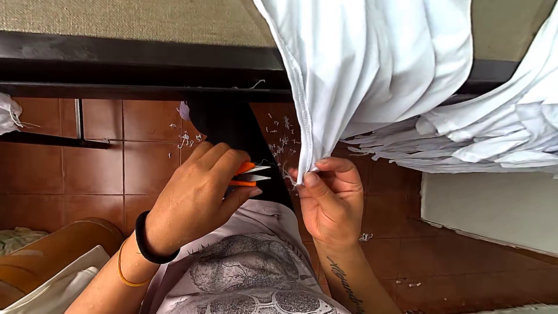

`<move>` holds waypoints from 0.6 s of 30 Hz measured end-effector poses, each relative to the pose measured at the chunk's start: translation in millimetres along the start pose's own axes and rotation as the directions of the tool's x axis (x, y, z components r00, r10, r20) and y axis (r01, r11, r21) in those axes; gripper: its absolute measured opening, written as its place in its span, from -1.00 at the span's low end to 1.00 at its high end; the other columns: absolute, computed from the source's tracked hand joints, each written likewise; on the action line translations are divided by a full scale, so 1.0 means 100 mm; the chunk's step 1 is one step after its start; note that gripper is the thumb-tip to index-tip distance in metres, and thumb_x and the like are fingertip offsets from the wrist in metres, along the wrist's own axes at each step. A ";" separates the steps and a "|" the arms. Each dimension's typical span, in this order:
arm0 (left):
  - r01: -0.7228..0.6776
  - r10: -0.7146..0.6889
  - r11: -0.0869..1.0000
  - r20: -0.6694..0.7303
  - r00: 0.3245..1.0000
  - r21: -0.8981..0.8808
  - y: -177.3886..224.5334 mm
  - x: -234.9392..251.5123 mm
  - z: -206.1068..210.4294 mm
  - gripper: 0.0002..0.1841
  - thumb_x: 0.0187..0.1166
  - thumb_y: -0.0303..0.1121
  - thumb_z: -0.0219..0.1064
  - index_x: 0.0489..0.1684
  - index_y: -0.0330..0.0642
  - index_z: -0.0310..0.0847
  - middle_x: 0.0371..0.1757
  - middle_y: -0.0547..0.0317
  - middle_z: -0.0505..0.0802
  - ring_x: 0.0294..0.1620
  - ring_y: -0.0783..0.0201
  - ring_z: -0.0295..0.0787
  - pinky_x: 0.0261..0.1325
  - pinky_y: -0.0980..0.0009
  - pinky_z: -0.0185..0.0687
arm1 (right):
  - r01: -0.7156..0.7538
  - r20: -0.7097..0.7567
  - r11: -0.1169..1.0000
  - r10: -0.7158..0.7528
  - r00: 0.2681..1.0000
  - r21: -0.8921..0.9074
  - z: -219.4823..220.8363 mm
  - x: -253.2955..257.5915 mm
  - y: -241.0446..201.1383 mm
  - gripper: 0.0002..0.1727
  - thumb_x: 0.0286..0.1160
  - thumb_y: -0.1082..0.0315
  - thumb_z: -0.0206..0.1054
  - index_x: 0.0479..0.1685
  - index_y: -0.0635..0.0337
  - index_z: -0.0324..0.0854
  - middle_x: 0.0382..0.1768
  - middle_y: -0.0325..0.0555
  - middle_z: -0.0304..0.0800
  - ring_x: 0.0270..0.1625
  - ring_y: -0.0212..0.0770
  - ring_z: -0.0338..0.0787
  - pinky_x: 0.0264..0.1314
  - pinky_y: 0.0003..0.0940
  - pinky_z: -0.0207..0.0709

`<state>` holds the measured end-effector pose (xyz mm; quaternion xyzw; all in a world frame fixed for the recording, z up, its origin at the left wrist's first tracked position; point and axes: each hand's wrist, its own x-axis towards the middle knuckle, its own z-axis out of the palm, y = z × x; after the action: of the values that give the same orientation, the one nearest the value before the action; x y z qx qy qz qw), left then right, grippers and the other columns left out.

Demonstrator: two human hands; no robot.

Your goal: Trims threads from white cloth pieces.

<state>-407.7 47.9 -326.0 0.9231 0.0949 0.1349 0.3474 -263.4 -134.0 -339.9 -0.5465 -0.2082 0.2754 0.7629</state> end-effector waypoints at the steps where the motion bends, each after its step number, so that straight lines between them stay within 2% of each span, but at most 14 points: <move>1: -0.015 0.015 1.000 0.027 1.000 0.006 0.00 0.03 -0.01 -0.59 0.64 -0.03 0.29 0.09 -0.21 0.75 -0.13 0.12 0.82 -0.04 0.16 0.72 0.03 0.27 0.63 | -0.007 0.022 1.000 0.007 1.000 -0.028 0.00 0.01 -0.01 -0.74 0.45 0.55 0.44 0.03 0.04 0.80 -0.03 -0.29 0.86 0.01 -0.36 0.87 0.17 -0.40 0.79; 4: -0.073 0.072 0.997 0.098 0.993 0.007 0.00 0.13 -0.03 -0.55 0.70 0.01 0.21 0.03 -0.22 0.79 -0.24 0.14 0.84 -0.15 0.18 0.78 -0.06 0.26 0.67 | -0.021 0.096 0.988 0.036 0.995 -0.153 -0.01 0.01 -0.06 -0.79 0.47 0.51 0.45 0.00 0.10 0.86 -0.02 -0.30 0.85 -0.01 -0.42 0.83 0.12 -0.51 0.76; 9: -0.066 0.053 0.996 0.190 0.980 0.060 0.02 0.25 -0.01 -0.52 0.72 0.02 0.15 0.00 -0.23 0.82 -0.33 0.12 0.82 -0.26 0.13 0.78 -0.20 0.20 0.67 | 0.092 0.142 0.900 -0.034 0.989 -0.426 -0.03 -0.01 -0.08 -0.61 0.43 0.61 0.43 0.26 0.22 0.75 0.07 -0.27 0.84 0.02 -0.45 0.84 0.12 -0.56 0.77; 14: -0.082 0.072 0.996 0.210 0.975 0.042 0.07 0.28 0.09 -0.52 0.77 -0.04 0.08 0.12 -0.25 0.80 -0.30 0.12 0.83 -0.20 0.13 0.80 -0.15 0.22 0.71 | 0.138 0.172 0.856 -0.058 0.983 -0.499 -0.04 0.01 -0.09 -0.52 0.40 0.60 0.44 0.37 0.24 0.69 0.11 -0.21 0.82 0.05 -0.43 0.83 0.14 -0.56 0.75; 16: -0.087 0.076 0.995 0.205 0.976 0.042 0.09 0.30 0.11 -0.53 0.78 -0.05 0.07 0.07 -0.24 0.81 -0.33 0.13 0.81 -0.23 0.13 0.79 -0.20 0.23 0.68 | 0.145 0.177 0.851 -0.062 0.982 -0.504 -0.04 0.01 -0.08 -0.52 0.39 0.59 0.45 0.37 0.23 0.70 0.09 -0.22 0.82 0.03 -0.44 0.82 0.13 -0.57 0.75; 18: -0.100 0.093 0.994 0.186 0.978 0.030 0.10 0.32 0.13 -0.56 0.78 -0.05 0.08 -0.07 -0.21 0.81 -0.41 0.17 0.77 -0.31 0.16 0.75 -0.30 0.26 0.62 | 0.156 0.189 0.847 -0.066 0.980 -0.509 -0.05 0.02 -0.08 -0.52 0.37 0.61 0.45 0.35 0.25 0.70 0.05 -0.22 0.81 -0.02 -0.46 0.81 0.09 -0.60 0.74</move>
<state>-372.4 40.8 -322.6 0.9418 0.0201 0.0638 0.3293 -257.5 -138.0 -333.9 -0.6951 -0.3684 0.2080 0.5812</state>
